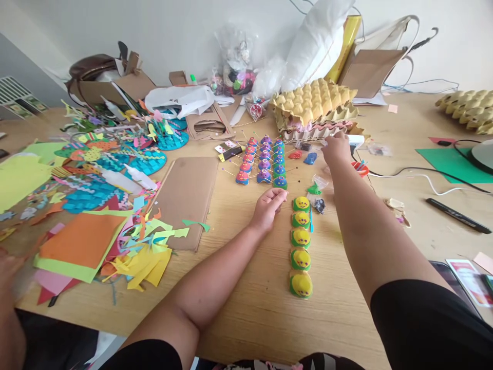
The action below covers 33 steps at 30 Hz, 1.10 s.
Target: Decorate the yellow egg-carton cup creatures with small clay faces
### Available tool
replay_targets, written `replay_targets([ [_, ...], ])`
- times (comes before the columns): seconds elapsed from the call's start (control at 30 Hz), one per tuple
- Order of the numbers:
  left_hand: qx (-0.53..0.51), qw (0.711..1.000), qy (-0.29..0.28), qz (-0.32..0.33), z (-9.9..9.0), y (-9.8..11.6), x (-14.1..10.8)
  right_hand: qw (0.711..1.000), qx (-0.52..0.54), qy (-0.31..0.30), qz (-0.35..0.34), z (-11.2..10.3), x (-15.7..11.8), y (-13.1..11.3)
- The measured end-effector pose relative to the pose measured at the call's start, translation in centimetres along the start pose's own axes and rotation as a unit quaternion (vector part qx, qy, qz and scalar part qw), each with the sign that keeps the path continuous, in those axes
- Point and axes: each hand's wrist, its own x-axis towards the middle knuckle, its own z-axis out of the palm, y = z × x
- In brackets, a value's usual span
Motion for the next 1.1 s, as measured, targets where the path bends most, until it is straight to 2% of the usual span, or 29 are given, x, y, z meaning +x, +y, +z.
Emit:
replay_targets([
  [0.1, -0.001, 1.0, 0.001, -0.003, 0.0, 0.1, 0.0, 0.999, -0.029, -0.002, -0.028, -1.2, -0.2, -0.8],
  [0.17, 0.0, 1.0, 0.004, -0.006, 0.1, 0.2, 0.0, 0.999, -0.005, 0.016, -0.039, -2.3, -0.6, -1.7],
  [0.27, 0.007, 1.0, 0.01, -0.006, 0.1, 0.5, -0.2, 0.992, 0.088, 0.074, -0.044, -3.8, -2.8, -3.3],
  [0.3, 0.01, 1.0, 0.012, -0.006, 0.1, 0.5, -0.2, 0.977, 0.191, 0.087, -0.036, -4.3, -4.2, -3.7],
  [0.33, 0.012, 1.0, 0.013, -0.006, 0.2, 0.5, -0.3, 0.95, 0.299, 0.089, -0.015, -4.8, -5.9, -4.2],
  [0.37, 0.015, 1.0, 0.015, -0.006, 0.2, 0.5, -0.3, 0.912, 0.405, 0.066, 0.01, -5.3, -8.0, -4.5],
  [0.4, 0.018, 1.0, 0.014, -0.004, 0.2, 0.4, -0.4, 0.863, 0.503, 0.017, 0.033, -5.7, -10.4, -4.7],
  [0.47, 0.027, 1.0, 0.008, 0.005, 0.3, 0.4, -0.5, 0.748, 0.655, -0.077, 0.078, -6.3, -15.4, -4.9],
  [0.5, 0.032, 0.999, 0.0, 0.011, 0.3, 0.3, -0.6, 0.698, 0.7, -0.113, 0.099, -6.5, -17.7, -4.9],
  [0.53, 0.035, 0.999, -0.01, 0.017, 0.4, 0.3, -0.7, 0.659, 0.73, -0.144, 0.111, -6.5, -19.8, -5.0],
  [0.6, 0.034, 0.999, -0.034, 0.024, 0.5, 0.3, -0.9, 0.614, 0.755, -0.191, 0.132, -6.3, -22.9, -5.1],
  [0.67, 0.03, 0.997, -0.058, 0.032, 0.6, 0.3, -1.1, 0.594, 0.761, -0.218, 0.145, -6.0, -24.4, -5.3],
  [0.73, 0.041, 0.996, -0.059, 0.049, 0.6, 0.3, -1.2, 0.596, 0.755, -0.234, 0.14, -5.7, -24.8, -5.4],
  [0.8, 0.06, 0.995, -0.045, 0.062, 0.7, 0.4, -1.3, 0.616, 0.741, -0.233, 0.127, -5.8, -24.7, -5.5],
  [0.87, 0.067, 0.995, -0.037, 0.067, 0.7, 0.4, -1.4, 0.659, 0.715, -0.21, 0.101, -6.1, -24.5, -5.6],
  [1.0, 0.073, 0.992, -0.054, 0.082, 0.8, 0.5, -1.6, 0.776, 0.614, -0.146, 0.013, -6.5, -24.5, -5.5],
  [1.03, 0.085, 0.991, -0.061, 0.088, 0.8, 0.4, -1.7, 0.793, 0.594, -0.135, 0.002, -6.4, -24.5, -5.5],
  [1.1, 0.107, 0.987, -0.071, 0.096, 0.8, 0.3, -1.8, 0.809, 0.576, -0.12, 0.001, -6.2, -24.5, -5.4],
])
